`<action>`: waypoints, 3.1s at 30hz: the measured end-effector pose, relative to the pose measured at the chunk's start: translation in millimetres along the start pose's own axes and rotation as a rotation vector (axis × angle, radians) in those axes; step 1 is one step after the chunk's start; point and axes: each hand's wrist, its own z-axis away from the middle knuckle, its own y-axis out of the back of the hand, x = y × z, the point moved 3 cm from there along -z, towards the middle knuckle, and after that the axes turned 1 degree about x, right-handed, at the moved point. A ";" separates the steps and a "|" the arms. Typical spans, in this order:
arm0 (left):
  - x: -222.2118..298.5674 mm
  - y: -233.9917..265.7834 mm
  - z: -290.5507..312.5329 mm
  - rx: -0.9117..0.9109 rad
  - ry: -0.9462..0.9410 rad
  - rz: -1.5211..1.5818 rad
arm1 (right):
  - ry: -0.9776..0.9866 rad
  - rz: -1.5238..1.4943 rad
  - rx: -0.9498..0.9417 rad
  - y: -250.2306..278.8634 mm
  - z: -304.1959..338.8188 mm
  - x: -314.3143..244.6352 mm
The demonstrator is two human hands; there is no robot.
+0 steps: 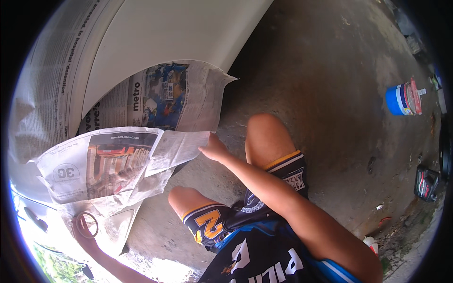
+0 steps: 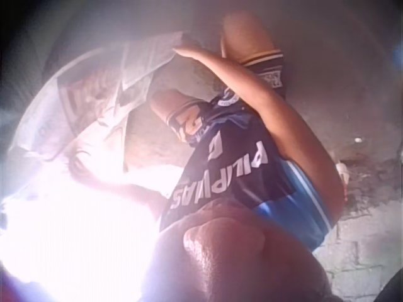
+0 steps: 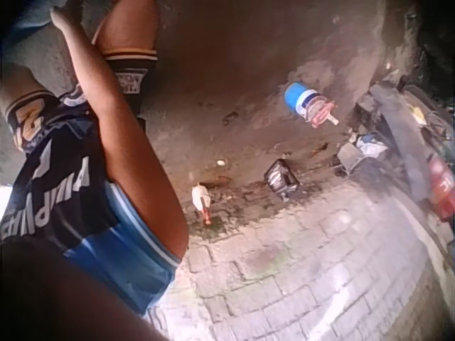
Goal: The person tapes sheets of newspaper onto the rear bumper and trunk area of a white car using masking tape. They repeatedly tear tape, place newspaper sheets, and smooth them down to cover the surface.
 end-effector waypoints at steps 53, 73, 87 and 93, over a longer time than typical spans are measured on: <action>-27.3 0.4 -46.3 -0.034 -0.154 -0.210 | -0.098 -0.242 0.220 -3.0 -29.1 -0.1; -43.7 35.6 -56.6 -0.096 -0.031 0.074 | -0.063 -0.196 0.288 4.9 -33.5 25.4; -29.5 5.1 -17.5 -0.049 -0.153 -0.022 | 0.286 -0.123 1.237 161.3 -51.4 -58.2; -34.3 13.2 -21.4 -0.163 -0.470 -0.486 | 0.098 -0.108 1.072 158.7 -68.4 -39.1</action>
